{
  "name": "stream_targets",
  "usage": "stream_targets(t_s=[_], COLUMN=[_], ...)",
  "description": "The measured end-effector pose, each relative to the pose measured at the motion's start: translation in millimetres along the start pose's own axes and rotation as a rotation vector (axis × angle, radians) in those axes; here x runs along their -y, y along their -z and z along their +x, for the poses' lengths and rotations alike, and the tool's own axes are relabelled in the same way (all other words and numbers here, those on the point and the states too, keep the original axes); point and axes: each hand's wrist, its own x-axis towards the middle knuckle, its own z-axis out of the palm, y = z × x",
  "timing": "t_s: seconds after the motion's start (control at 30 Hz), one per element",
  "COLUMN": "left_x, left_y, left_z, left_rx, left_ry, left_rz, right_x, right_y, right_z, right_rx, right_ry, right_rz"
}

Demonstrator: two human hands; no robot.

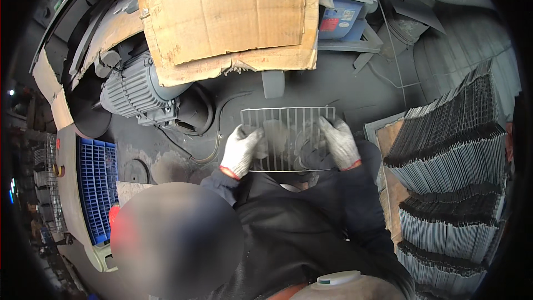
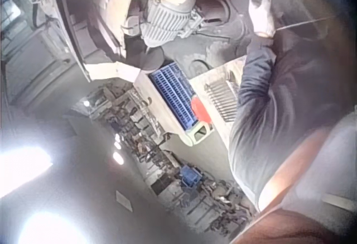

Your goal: Straighten the wires of metal grids by hand and stack them into a metal crate.

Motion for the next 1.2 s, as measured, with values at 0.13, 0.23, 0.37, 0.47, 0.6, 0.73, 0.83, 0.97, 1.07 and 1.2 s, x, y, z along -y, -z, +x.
stream_targets(t_s=[0.13, 0.23, 0.37, 0.47, 0.6, 0.73, 0.83, 0.97, 1.07, 1.2], left_x=[6.1, -5.5, -15.6, -9.2, -5.3, 15.0, 3.3, -5.7, -12.7, 9.2], left_y=[-11.9, -20.0, 0.6, 38.1, 0.4, -30.3, 2.2, 67.1, 50.8, -13.4], left_z=[26.2, 35.7, 35.2, 35.0, 48.6, 63.5, 56.4, 41.0, 45.2, 59.5], left_rx=[0.057, 0.138, -0.014, -0.064, -0.068, 0.051, -0.130, -0.175, -0.150, 0.063], left_ry=[0.027, 0.070, -0.042, -0.013, 0.013, 0.013, -0.136, 0.016, 0.050, 0.025], left_rz=[0.013, -0.036, 0.092, 0.042, 0.141, 0.149, 0.532, 0.091, 0.168, 0.116], right_x=[-17.6, -15.6, -16.4, -29.1, -33.1, -16.6, -22.8, -56.0, -56.4, -26.4], right_y=[28.1, 26.0, -9.6, -38.9, -3.7, 12.0, -9.6, -76.5, -70.9, 0.8], right_z=[13.0, 23.4, 48.5, 58.7, 51.7, 39.7, 49.3, 68.0, 66.9, 42.3], right_rx=[-0.170, -0.114, -0.075, -0.019, -0.148, -0.213, -0.153, -0.041, -0.153, -0.266], right_ry=[-0.041, 0.064, 0.104, 0.057, 0.064, 0.072, 0.040, 0.125, 0.214, 0.064], right_rz=[-0.091, 0.063, 0.072, -0.027, -0.044, 0.182, 0.092, 0.033, 0.049, 0.028])
